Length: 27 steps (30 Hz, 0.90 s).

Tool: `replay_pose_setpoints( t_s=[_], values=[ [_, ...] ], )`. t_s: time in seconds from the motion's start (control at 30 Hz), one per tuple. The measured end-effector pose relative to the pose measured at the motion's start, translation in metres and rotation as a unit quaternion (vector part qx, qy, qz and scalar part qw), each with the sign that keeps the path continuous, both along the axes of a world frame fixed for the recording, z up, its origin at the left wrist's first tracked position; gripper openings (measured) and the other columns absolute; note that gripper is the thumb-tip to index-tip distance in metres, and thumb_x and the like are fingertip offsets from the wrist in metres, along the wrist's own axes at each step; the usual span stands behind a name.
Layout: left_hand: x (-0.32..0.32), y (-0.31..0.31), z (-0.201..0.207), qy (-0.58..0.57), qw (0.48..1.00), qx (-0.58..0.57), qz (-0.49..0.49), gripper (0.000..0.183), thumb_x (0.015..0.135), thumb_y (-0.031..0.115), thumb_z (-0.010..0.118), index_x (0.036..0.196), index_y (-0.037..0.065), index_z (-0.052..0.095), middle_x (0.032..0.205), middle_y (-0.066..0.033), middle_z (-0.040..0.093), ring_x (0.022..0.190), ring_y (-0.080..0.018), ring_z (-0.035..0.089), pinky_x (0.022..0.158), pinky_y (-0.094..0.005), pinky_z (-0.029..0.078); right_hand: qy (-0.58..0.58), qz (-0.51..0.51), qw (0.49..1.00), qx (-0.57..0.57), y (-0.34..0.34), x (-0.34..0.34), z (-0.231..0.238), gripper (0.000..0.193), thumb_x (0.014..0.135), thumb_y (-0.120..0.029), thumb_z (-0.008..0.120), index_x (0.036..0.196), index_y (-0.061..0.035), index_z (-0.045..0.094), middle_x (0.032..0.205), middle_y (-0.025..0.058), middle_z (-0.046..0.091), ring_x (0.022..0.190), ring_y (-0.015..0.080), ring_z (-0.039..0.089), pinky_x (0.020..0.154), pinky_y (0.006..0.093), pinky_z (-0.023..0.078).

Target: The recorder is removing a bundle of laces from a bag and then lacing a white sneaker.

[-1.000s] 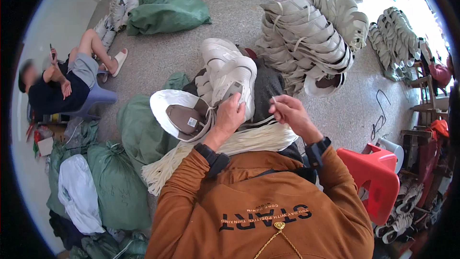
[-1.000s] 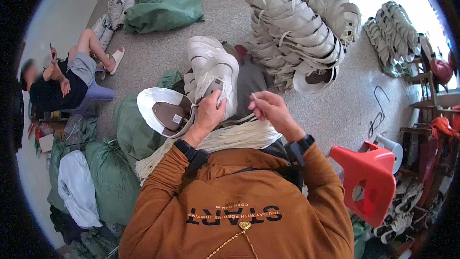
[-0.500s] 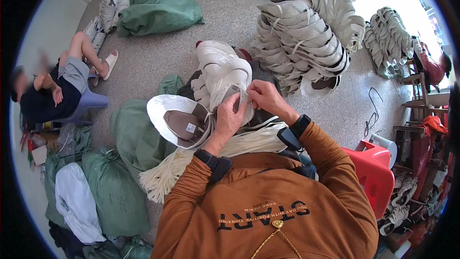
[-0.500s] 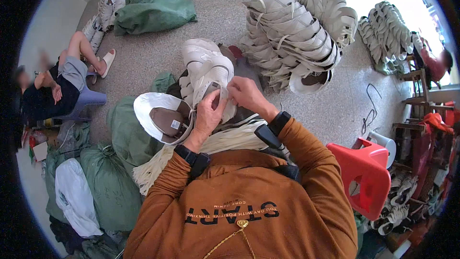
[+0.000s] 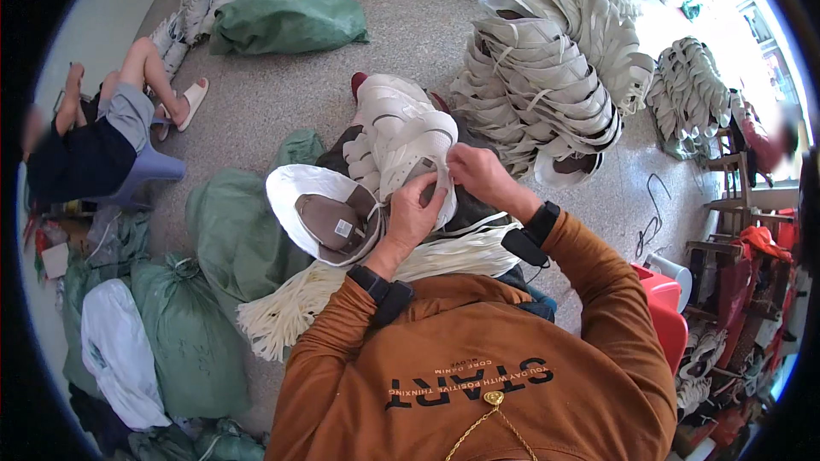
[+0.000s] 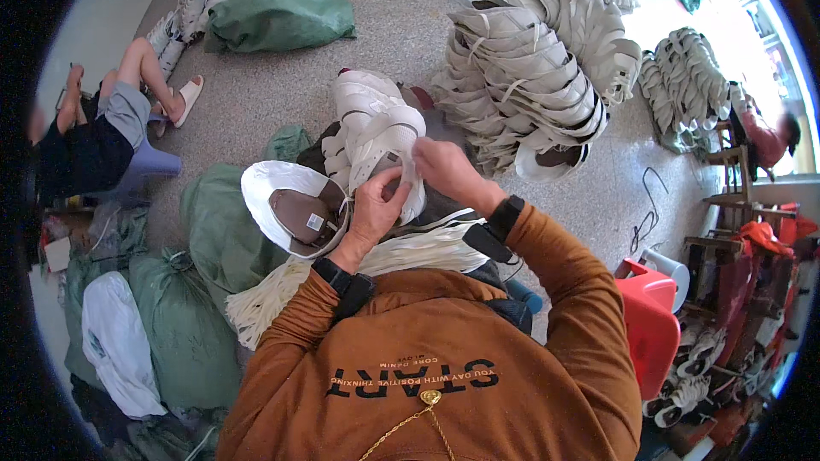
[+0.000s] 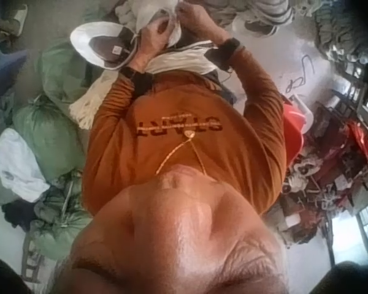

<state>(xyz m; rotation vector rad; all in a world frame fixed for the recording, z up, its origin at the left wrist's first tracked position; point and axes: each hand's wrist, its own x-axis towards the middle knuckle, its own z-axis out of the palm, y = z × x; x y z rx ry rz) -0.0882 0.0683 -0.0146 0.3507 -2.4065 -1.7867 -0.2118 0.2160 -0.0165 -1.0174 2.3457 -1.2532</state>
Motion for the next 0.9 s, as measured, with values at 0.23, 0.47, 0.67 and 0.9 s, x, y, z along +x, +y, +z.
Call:
replay_pose_setpoints(
  t_s=[0.23,0.47,0.67,0.9],
  values=[
    [0.007,-0.005,-0.012,0.082,0.997,-0.004,-0.001,0.030,0.094,0.017,0.064,0.115,-0.005,0.067,0.087,-0.0124,0.071,0.068,-0.0127,0.059,0.065,-0.0289,0.050,0.025,-0.006,1.000,-0.008,-0.007,0.011,0.009,0.012,0.090,-0.013,0.061,0.090,-0.0008,0.059,0.078,0.0233,0.064,0.076,0.0452,0.063,0.062,0.0494,0.049],
    [0.010,-0.004,-0.021,0.000,0.993,0.114,0.032,0.026,0.099,0.018,0.055,0.107,-0.004,0.066,0.078,-0.0168,0.067,0.068,-0.0220,0.064,0.066,-0.0345,0.050,0.159,0.076,0.973,0.145,-0.016,0.011,0.017,0.021,0.087,-0.023,0.058,0.083,-0.0022,0.060,0.065,0.0200,0.062,0.063,0.0431,0.063,0.059,0.0527,0.050],
    [-0.005,-0.010,-0.024,0.031,0.999,-0.033,-0.001,0.021,0.099,0.015,0.054,0.106,-0.004,0.061,0.082,-0.0174,0.067,0.071,-0.0293,0.064,0.065,-0.0378,0.050,0.212,0.092,0.963,0.137,-0.016,0.019,0.031,0.023,0.086,-0.022,0.057,0.078,-0.0011,0.058,0.063,0.0210,0.061,0.062,0.0435,0.062,0.058,0.0530,0.049],
    [0.002,-0.025,-0.012,0.058,0.987,-0.140,-0.050,0.015,0.094,0.013,0.055,0.088,0.000,0.060,0.075,-0.0211,0.065,0.062,-0.0422,0.062,0.054,-0.0495,0.047,0.107,0.009,0.992,0.072,-0.019,0.019,0.020,0.026,0.084,-0.023,0.062,0.098,-0.0018,0.057,0.073,0.0230,0.064,0.072,0.0432,0.064,0.066,0.0511,0.050]
  ],
)
